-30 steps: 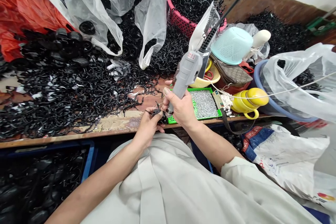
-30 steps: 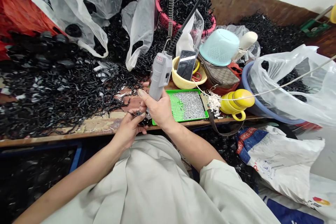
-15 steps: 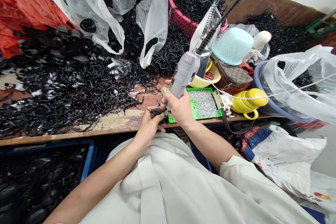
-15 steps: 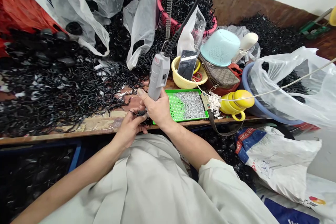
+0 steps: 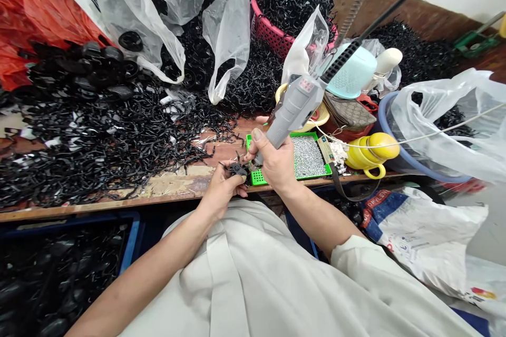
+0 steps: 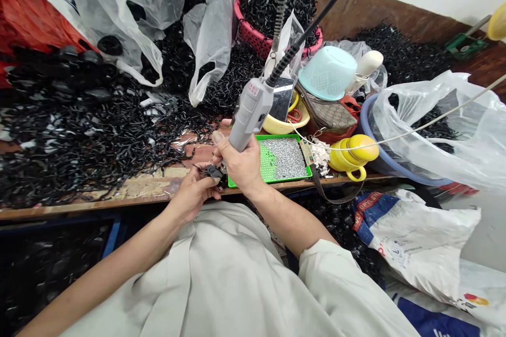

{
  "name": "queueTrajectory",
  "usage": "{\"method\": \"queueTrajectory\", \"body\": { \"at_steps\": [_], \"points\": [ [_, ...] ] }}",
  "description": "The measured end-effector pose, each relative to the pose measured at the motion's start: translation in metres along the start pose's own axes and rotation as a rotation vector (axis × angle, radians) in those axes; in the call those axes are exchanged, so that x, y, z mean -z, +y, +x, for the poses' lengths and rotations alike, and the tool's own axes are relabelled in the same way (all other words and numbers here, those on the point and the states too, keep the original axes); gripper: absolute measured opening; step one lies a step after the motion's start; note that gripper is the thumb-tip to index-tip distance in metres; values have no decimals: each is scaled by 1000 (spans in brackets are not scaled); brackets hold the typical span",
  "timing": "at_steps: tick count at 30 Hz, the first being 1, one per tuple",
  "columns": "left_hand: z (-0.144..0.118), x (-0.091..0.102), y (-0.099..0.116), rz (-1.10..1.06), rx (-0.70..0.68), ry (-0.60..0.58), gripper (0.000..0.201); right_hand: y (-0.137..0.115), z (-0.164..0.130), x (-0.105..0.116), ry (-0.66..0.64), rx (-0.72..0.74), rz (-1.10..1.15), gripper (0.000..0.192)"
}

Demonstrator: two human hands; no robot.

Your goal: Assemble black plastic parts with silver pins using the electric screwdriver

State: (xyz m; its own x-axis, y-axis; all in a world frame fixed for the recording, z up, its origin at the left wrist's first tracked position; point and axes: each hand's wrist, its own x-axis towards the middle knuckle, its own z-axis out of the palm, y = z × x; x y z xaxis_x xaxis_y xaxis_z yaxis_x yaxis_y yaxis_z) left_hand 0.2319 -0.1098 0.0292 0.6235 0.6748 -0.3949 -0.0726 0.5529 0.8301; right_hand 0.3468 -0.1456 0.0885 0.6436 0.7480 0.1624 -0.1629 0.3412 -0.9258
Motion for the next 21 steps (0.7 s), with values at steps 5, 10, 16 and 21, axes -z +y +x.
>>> {"method": "queueTrajectory", "body": {
  "at_steps": [5, 10, 16, 21],
  "points": [
    [1, 1, 6, -76, 56, -5, 37, 5, -3, 3, -4, -9, -4, 42],
    [2, 0, 9, -100, 69, -6, 33, 23, -8, 4, -9, -3, -47, 50],
    [1, 0, 11, -96, 76, -33, 29, 25, -10, 2, -15, -18, -53, 45],
    [3, 1, 9, -88, 82, -20, 31, 4, -10, -3, -12, 19, 37, 26]
  ]
}}
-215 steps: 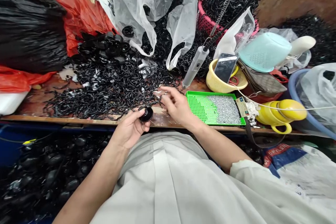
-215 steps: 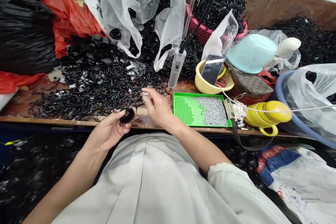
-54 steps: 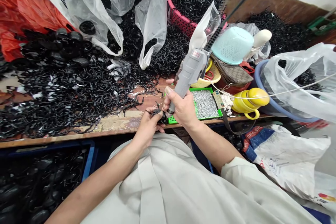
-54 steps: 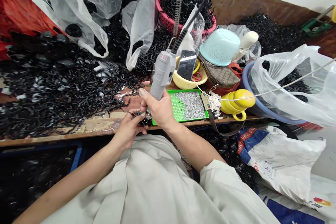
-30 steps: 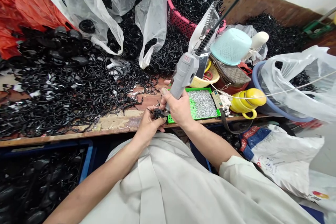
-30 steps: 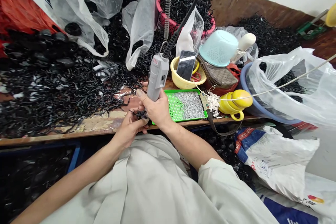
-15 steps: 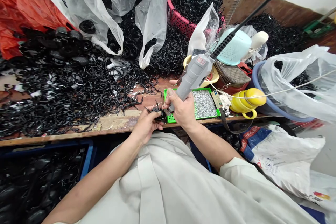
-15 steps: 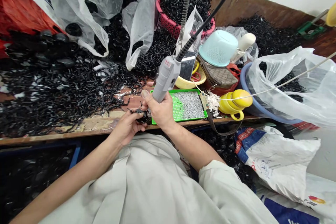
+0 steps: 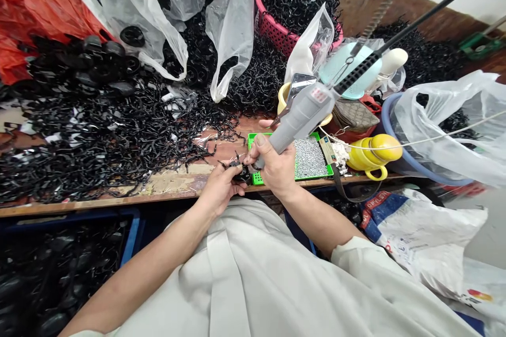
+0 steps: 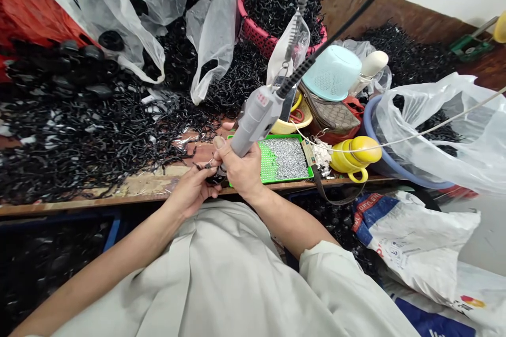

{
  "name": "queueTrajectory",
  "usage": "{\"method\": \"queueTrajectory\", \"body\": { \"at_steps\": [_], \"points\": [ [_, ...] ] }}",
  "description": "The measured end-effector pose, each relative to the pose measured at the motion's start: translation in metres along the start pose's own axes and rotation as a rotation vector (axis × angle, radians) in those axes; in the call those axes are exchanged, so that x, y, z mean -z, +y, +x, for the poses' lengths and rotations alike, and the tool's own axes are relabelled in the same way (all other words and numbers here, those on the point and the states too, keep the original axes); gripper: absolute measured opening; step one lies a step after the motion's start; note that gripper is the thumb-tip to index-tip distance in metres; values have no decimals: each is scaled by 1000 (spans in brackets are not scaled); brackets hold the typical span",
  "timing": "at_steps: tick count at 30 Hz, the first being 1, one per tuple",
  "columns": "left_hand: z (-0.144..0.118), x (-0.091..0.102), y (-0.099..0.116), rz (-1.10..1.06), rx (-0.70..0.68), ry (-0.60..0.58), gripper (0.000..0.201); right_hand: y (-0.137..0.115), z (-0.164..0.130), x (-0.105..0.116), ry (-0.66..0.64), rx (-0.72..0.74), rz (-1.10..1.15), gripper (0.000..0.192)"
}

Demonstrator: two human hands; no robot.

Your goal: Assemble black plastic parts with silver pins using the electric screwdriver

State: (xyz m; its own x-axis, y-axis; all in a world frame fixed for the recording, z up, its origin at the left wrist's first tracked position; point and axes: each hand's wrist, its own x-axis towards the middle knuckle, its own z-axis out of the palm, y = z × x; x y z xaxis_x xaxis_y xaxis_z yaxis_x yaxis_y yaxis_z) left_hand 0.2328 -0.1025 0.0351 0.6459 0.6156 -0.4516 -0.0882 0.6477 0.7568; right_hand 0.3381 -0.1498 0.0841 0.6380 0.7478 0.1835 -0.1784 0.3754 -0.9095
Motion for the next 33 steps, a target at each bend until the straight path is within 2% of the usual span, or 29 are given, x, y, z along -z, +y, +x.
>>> {"method": "queueTrajectory", "body": {
  "at_steps": [3, 6, 9, 12, 18, 22, 33],
  "points": [
    [1, 2, -1, -2, 6, -18, 30, -5, 2, -5, 30, 0, 12, 25],
    [0, 6, 1, -44, 21, -73, 26, -3, 5, -9, 61, -1, 50, 33],
    [0, 10, 5, -111, 92, -131, 23, 1, 6, -12, 83, -21, 78, 40],
    [-1, 14, 10, -161, 154, -142, 20, 3, 6, -14, 80, -30, 73, 35],
    [-1, 15, 13, -191, 187, -162, 16, 5, 4, -16, 40, -16, 103, 25],
    [-1, 16, 15, -188, 203, -188, 15, 6, 3, -16, 39, -25, 131, 25],
    [1, 20, 14, -224, 237, -118, 17, 5, 4, -11, 71, -39, 122, 33]
  ]
}}
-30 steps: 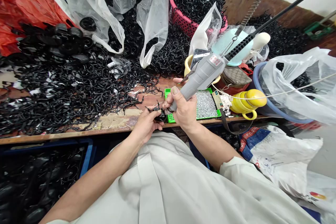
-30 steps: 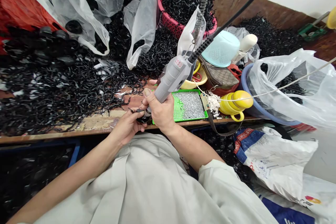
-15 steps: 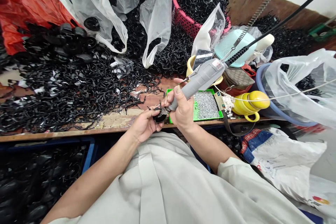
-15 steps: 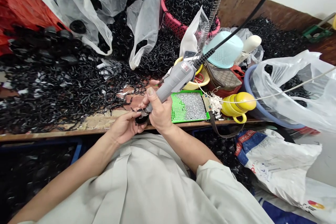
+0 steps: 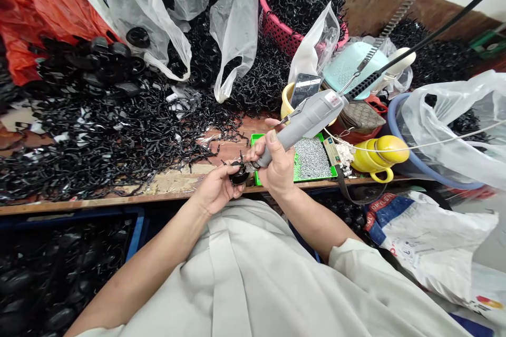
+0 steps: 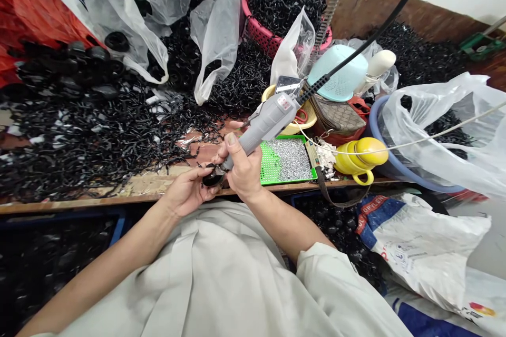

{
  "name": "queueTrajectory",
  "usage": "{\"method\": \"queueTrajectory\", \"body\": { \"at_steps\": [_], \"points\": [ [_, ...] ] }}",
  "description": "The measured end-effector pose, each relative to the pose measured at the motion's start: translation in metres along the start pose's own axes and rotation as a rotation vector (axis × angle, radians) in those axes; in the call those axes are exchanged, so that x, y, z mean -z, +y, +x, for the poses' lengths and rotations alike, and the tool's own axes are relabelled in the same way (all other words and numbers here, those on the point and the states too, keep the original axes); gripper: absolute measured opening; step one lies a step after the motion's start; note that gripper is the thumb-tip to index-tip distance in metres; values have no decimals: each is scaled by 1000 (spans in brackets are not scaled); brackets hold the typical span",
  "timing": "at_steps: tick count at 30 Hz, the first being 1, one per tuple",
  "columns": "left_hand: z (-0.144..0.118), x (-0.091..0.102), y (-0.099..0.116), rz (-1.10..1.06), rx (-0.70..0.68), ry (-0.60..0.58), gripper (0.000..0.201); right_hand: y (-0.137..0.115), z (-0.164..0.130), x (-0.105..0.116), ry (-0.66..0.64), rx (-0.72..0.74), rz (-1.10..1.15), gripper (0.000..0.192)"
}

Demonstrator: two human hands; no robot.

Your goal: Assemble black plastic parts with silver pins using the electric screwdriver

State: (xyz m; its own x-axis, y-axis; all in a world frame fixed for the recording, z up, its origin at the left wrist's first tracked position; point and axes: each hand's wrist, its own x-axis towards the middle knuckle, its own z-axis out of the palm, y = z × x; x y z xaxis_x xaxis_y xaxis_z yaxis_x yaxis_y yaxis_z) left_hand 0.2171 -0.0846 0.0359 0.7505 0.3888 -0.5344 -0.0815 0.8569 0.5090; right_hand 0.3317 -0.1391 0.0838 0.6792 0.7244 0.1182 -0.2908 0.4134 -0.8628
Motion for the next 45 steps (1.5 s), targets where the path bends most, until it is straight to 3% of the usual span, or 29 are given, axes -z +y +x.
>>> {"method": "queueTrajectory", "body": {
  "at_steps": [6, 10, 14, 17, 20, 23, 27, 32, 37, 45],
  "points": [
    [3, -5, -4, 69, -123, 18, 23, -1, -2, 3, -9, -4, 2, 34],
    [1, -9, -7, 170, -242, 106, 25, -8, 1, 4, -4, 9, 17, 37],
    [-9, -14, 3, 228, -325, 195, 28, -16, 7, 16, 32, 58, -72, 41],
    [-10, -31, 12, 176, -259, 78, 26, -19, 8, 31, 71, 134, -153, 38],
    [0, -56, 9, 112, -144, -55, 20, -25, 7, 44, 91, 163, -192, 32],
    [10, -71, -2, 86, -91, -47, 16, -36, 10, 56, 127, 222, -205, 26],
    [6, -62, -4, 221, -154, 33, 22, -42, 25, 80, 166, 293, -263, 28],
    [3, -39, 1, 330, -362, 225, 30, -20, 41, 100, 164, 163, -320, 43],
    [15, -32, -11, 408, -310, 243, 32, -3, 41, 99, 117, 113, -375, 48],
    [18, -34, -13, 407, -293, 262, 37, -3, 40, 99, 129, 132, -445, 47]
  ]
}}
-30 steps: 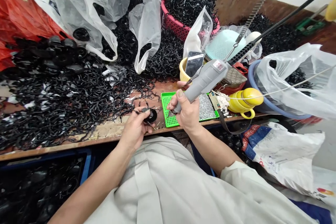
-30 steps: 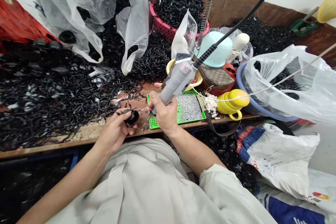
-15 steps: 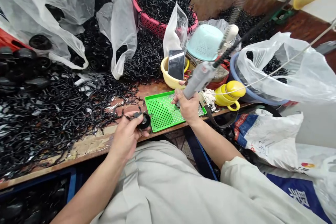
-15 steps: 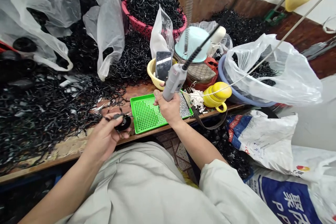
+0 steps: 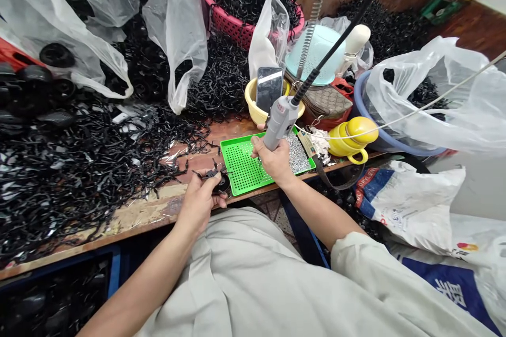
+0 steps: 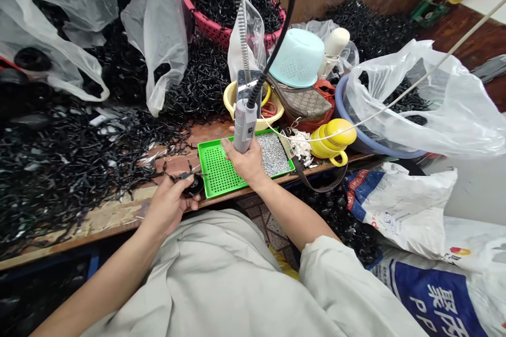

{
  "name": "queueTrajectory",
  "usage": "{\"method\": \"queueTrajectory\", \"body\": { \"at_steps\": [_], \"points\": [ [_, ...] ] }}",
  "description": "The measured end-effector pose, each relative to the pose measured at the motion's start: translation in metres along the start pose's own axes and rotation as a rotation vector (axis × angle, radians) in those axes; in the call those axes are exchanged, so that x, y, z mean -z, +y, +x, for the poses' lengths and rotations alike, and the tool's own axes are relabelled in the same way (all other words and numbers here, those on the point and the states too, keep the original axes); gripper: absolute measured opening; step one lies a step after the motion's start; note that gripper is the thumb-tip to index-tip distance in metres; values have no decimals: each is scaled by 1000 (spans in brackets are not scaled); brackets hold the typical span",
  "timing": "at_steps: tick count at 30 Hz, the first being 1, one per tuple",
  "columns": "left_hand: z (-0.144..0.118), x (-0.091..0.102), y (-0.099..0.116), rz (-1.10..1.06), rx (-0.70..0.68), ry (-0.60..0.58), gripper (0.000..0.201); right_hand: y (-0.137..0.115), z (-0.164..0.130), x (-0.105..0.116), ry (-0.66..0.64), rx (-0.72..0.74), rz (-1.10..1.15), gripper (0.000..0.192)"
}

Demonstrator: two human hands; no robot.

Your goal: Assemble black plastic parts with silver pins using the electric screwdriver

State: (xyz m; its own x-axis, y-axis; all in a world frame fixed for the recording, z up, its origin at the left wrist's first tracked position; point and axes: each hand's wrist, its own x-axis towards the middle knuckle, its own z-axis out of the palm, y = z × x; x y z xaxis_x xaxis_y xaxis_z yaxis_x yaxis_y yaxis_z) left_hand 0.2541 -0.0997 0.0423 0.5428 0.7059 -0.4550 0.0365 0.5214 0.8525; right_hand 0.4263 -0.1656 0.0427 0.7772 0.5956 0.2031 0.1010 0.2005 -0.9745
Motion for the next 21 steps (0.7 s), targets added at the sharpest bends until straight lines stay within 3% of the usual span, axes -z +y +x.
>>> {"method": "queueTrajectory", "body": {
  "at_steps": [7, 14, 21],
  "points": [
    [0, 2, -5, -70, -24, -12, 32, -31, -16, -19, 31, 141, 179, 37],
    [0, 4, -12, -81, -92, -18, 36, -47, -36, -58, -120, -5, 307, 43],
    [-4, 2, -11, -65, -120, -30, 33, -35, -38, -67, -174, -43, 284, 35]
  ]
}}
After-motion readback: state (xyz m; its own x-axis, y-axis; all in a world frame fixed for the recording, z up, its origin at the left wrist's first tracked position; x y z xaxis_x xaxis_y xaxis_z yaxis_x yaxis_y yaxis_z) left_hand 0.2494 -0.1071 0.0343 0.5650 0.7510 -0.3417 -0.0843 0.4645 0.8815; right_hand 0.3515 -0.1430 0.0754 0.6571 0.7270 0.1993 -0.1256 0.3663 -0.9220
